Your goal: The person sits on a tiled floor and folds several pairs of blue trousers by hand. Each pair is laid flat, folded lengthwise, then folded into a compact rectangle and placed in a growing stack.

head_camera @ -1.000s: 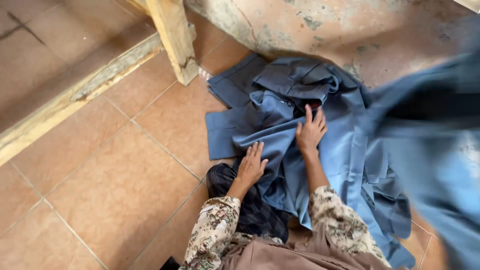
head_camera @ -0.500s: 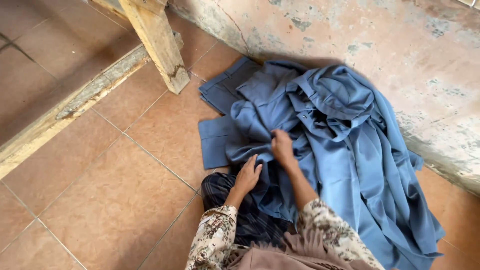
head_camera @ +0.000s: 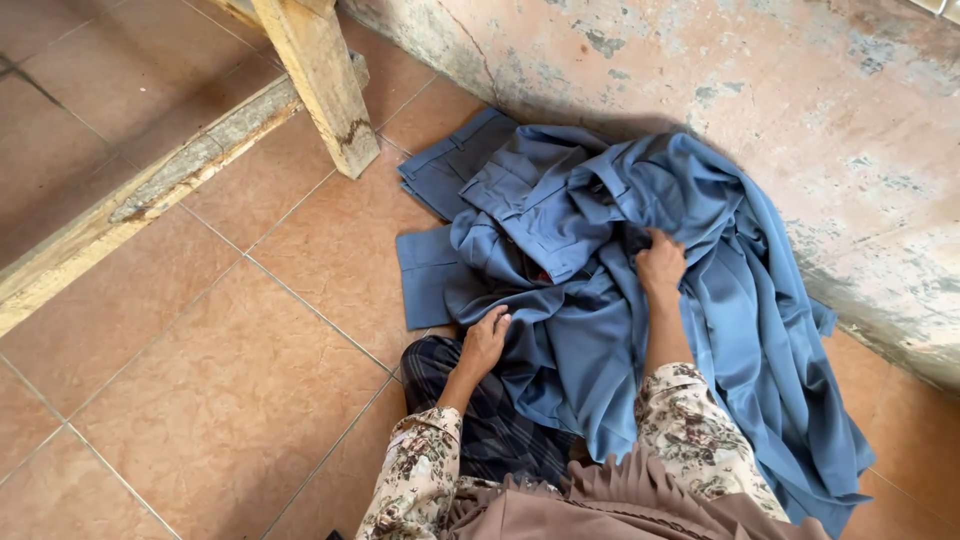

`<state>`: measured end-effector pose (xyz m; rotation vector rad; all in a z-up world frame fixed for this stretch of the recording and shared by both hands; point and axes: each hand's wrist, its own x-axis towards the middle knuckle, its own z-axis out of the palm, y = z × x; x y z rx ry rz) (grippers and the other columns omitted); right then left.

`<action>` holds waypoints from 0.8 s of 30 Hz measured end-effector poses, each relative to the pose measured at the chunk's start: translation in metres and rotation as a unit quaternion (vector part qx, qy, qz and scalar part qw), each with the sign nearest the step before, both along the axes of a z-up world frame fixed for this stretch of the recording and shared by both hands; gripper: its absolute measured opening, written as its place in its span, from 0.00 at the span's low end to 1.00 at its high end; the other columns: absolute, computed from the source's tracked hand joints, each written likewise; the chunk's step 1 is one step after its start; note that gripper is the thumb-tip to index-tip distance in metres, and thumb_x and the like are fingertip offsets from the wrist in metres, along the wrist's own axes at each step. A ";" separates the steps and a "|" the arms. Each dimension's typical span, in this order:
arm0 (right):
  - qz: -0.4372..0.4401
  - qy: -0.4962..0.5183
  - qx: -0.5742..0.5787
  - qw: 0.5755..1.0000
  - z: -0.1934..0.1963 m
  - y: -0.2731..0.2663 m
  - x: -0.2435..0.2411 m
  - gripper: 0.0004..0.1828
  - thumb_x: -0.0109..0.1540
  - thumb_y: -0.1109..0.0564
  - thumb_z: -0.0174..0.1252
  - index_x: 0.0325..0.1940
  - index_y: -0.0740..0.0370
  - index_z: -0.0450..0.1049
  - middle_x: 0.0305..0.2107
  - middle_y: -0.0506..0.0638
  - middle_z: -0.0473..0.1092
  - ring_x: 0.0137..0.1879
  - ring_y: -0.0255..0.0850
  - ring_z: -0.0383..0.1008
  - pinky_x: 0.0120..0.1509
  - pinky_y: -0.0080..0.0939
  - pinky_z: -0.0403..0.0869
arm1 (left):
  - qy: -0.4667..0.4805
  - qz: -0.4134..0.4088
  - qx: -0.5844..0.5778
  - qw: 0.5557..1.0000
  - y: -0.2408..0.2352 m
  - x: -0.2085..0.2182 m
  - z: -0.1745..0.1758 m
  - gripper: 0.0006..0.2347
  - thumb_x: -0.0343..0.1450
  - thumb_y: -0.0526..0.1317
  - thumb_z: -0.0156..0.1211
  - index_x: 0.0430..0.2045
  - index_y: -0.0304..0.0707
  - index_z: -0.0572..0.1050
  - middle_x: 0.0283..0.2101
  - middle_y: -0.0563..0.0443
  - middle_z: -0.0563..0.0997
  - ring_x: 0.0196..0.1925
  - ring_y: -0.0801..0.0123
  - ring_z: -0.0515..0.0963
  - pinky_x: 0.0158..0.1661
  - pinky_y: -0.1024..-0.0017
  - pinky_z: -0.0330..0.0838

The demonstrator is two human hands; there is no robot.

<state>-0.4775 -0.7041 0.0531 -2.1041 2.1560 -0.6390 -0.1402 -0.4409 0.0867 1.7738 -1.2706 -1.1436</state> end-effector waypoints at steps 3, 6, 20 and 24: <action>0.029 -0.013 -0.029 0.999 -0.005 0.006 0.035 0.21 0.58 0.58 0.50 0.49 0.38 0.80 0.35 0.49 0.77 0.46 0.53 0.79 0.52 0.55 0.77 | 0.015 0.020 -0.009 1.000 0.002 0.001 0.010 0.20 0.78 0.52 0.45 0.62 0.49 0.72 0.55 0.34 0.80 0.59 0.44 0.78 0.56 0.53 0.74; 0.110 0.006 -0.032 0.993 0.002 0.066 0.084 0.18 0.56 0.56 0.55 0.47 0.40 0.81 0.33 0.53 0.76 0.45 0.54 0.77 0.52 0.56 0.76 | -0.001 0.043 -0.026 0.999 0.004 0.009 -0.006 0.19 0.77 0.53 0.47 0.62 0.52 0.71 0.55 0.36 0.80 0.55 0.47 0.81 0.54 0.56 0.76; 0.375 -0.388 0.259 0.801 0.219 0.268 0.122 0.24 0.52 0.68 0.53 0.51 0.70 0.81 0.45 0.67 0.79 0.56 0.52 0.76 0.62 0.59 0.71 | -0.075 0.028 -0.201 0.976 0.048 0.063 0.028 0.28 0.61 0.22 0.51 0.55 0.47 0.75 0.57 0.39 0.78 0.68 0.49 0.69 0.71 0.56 0.54; 0.375 -0.300 0.047 0.876 0.278 0.221 0.130 0.16 0.61 0.69 0.62 0.51 0.58 0.82 0.41 0.53 0.79 0.53 0.46 0.79 0.59 0.44 0.75 | 0.160 -0.003 -0.030 0.987 0.086 0.051 0.069 0.32 0.61 0.22 0.41 0.65 0.36 0.67 0.65 0.31 0.71 0.72 0.45 0.63 0.72 0.51 0.50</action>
